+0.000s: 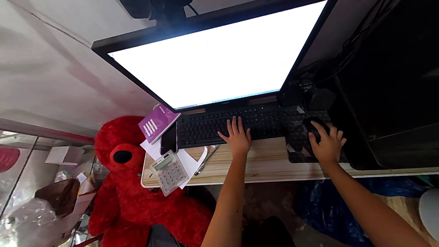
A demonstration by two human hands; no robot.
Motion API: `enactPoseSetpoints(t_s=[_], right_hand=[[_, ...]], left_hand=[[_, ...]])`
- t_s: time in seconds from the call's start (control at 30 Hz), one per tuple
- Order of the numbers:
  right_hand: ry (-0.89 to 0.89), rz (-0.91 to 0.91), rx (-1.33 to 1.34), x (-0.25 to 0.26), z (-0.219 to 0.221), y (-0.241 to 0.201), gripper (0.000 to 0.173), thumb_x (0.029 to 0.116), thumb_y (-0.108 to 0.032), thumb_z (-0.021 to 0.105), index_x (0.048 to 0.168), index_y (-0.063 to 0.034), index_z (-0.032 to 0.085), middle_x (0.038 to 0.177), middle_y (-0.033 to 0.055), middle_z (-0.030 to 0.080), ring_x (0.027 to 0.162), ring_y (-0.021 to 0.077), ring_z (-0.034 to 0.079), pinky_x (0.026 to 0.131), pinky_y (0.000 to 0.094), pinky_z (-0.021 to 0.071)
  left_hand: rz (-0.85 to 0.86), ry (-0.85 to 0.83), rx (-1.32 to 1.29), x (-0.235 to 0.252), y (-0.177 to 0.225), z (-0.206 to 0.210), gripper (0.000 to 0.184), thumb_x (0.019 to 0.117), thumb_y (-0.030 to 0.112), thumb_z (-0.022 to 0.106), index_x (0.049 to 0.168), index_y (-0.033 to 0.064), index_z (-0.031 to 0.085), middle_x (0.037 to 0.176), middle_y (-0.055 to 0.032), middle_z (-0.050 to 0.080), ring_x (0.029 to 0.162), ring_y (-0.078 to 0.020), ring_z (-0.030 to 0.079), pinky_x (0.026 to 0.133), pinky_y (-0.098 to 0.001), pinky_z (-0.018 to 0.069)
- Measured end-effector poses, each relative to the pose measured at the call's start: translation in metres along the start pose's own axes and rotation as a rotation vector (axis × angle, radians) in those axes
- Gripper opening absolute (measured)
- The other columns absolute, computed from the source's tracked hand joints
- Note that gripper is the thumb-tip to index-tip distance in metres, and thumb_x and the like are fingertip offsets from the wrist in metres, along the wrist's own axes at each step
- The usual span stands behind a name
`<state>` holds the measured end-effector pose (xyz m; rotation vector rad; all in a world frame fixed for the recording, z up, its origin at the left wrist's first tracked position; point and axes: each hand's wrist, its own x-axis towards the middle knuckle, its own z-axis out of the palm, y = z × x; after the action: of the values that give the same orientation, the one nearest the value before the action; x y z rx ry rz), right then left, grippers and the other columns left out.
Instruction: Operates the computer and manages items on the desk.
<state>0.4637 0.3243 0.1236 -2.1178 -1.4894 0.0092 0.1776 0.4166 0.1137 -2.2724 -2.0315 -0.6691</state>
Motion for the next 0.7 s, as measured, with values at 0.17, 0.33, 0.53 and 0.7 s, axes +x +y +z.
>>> enactPoseSetpoints(t_s=[0.17,0.33,0.53,0.7], right_hand=[[0.000,0.004,0.001,-0.0003,-0.0003,0.0005,0.042,0.1017,-0.032,0.054,0.142,-0.0243,0.062,0.142,0.0309,0.052,0.124,0.0594,0.049,0.094,0.0760,0.0340],[0.008,-0.008,0.002,-0.0008,0.0004,0.0013,0.042,0.1024,-0.036,0.054,0.143,-0.0262,0.062,0.142,0.0294,0.054,0.122,0.0589,0.050,0.093,0.0752,0.0352],[0.009,0.001,-0.001,-0.0001,0.0008,0.0013,0.042,0.1016,-0.034,0.055,0.142,-0.0260,0.063,0.142,0.0289,0.054,0.122,0.0575,0.051,0.093,0.0753,0.0349],[0.005,0.000,-0.010,0.0006,0.0013,0.0018,0.041,0.1019,-0.033,0.055,0.142,-0.0262,0.063,0.142,0.0282,0.054,0.123,0.0581,0.050,0.094,0.0750,0.0349]], left_hand=[[0.004,0.005,-0.011,-0.0006,-0.0003,-0.0004,0.057,0.1043,0.039,0.046,0.156,0.0153,0.043,0.162,-0.0112,0.039,0.151,-0.0416,0.030,0.108,-0.0831,0.0116],[0.003,0.011,-0.005,-0.0009,0.0000,0.0013,0.057,0.1045,0.039,0.045,0.157,0.0163,0.042,0.162,-0.0110,0.038,0.151,-0.0410,0.030,0.108,-0.0831,0.0114],[0.000,0.004,0.003,-0.0006,0.0007,-0.0005,0.056,0.1046,0.039,0.045,0.157,0.0168,0.043,0.162,-0.0108,0.039,0.151,-0.0401,0.030,0.108,-0.0826,0.0117],[0.006,0.025,0.006,-0.0008,0.0001,0.0012,0.056,0.1043,0.038,0.046,0.156,0.0169,0.043,0.162,-0.0106,0.040,0.151,-0.0398,0.032,0.108,-0.0827,0.0125]])
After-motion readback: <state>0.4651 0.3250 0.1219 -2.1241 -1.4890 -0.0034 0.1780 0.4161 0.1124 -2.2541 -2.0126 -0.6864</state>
